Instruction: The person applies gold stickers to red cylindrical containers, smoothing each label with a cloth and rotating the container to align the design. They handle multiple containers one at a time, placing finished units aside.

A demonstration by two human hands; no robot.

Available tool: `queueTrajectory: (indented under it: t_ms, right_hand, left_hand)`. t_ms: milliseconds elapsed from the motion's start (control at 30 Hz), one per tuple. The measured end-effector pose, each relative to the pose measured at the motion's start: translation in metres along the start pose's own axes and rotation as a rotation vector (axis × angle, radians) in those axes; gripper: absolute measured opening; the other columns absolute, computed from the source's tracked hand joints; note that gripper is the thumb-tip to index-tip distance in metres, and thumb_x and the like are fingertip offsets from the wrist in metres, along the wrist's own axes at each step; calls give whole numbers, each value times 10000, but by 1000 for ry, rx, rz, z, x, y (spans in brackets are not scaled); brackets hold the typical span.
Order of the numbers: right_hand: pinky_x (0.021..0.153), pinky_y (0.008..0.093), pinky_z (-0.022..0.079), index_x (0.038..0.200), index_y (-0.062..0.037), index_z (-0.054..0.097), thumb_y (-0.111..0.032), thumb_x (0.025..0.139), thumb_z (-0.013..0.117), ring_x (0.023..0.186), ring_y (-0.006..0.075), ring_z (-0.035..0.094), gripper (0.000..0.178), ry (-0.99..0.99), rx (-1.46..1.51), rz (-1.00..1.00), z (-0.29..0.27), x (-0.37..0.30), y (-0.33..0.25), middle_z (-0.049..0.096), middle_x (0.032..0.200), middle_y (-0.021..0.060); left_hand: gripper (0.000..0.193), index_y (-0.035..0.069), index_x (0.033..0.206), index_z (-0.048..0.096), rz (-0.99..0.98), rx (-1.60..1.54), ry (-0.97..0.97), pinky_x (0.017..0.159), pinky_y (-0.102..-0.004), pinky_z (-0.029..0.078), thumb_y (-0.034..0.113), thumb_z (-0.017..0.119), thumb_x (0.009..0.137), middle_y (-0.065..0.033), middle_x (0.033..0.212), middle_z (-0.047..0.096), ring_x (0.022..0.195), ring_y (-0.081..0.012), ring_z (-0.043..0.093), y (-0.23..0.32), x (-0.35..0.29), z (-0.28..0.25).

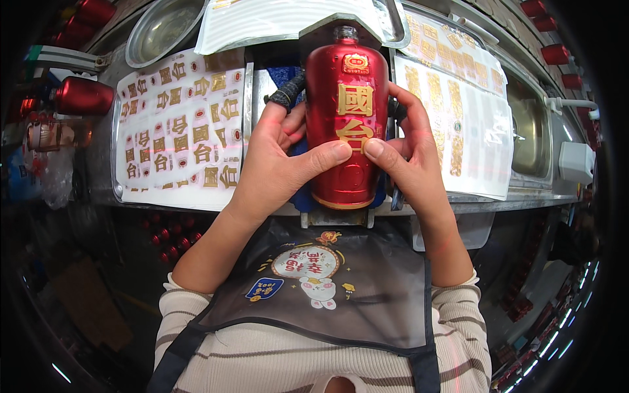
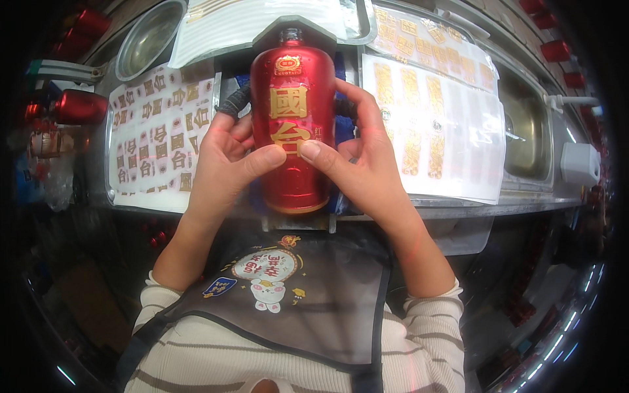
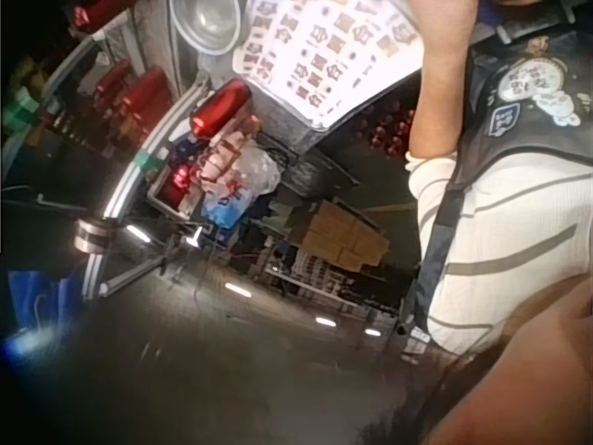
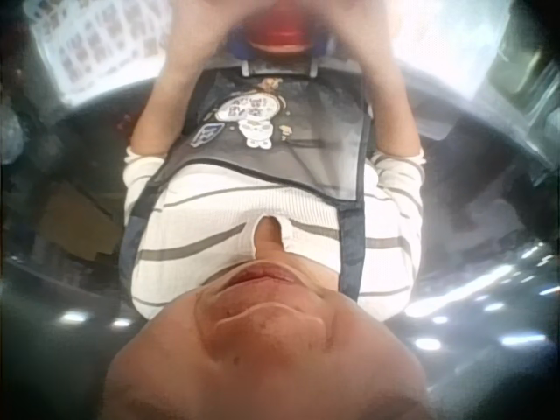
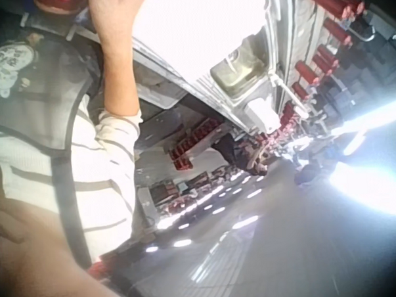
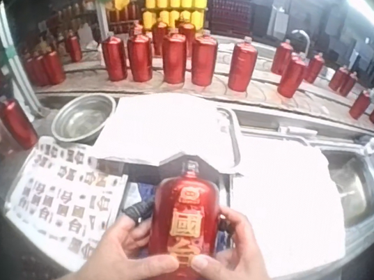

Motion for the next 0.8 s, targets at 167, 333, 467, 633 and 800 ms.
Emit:
queueTrajectory:
  t_ms: [167,333,467,633,800]
  right_hand:
    - [639,203,532,1464,5,313,-202,821,781,819,110,664,822,10,-34,8,0,-1,-1,484,1370,198]
    - [662,211,539,1466,3,313,-200,817,783,846,122,668,826,3,-56,26,-1,-1,-4,491,1364,197]
    - [646,206,530,1470,1,307,-199,808,789,817,109,659,843,9,-28,43,0,-1,-5,481,1373,199]
    - [578,187,476,1331,-2,506,-208,842,747,677,61,605,582,91,-21,70,-8,1,-3,592,1194,146]
    - [634,283,527,1085,-30,662,-294,934,590,666,137,625,313,273,568,220,-76,26,14,646,916,74]
  left_hand:
    - [507,49,977,389,-10,-8,-12,988,-339,493,146,850,791,-183,1205,609,1169,-202,583,1,0,-1]
    - [510,42,980,384,-12,-27,-13,997,-347,487,150,847,796,-197,1222,604,1181,-211,580,2,1,0]
    - [514,35,991,383,-4,-24,-10,1012,-352,476,147,846,796,-210,1247,592,1195,-215,574,-1,1,-1]
    - [526,35,1011,387,23,-13,-6,1029,-358,462,156,849,792,-214,1270,580,1207,-219,566,1,-1,2]
    - [554,11,1070,398,-11,97,-27,1048,-368,438,187,845,795,-207,1287,578,1211,-214,560,6,-2,6]
Point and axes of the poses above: each hand's wrist, its own x-axis towards the middle knuckle, its own z-axis out of the palm, y = z × x, the point moved 1 cm from there along x, towards the middle knuckle
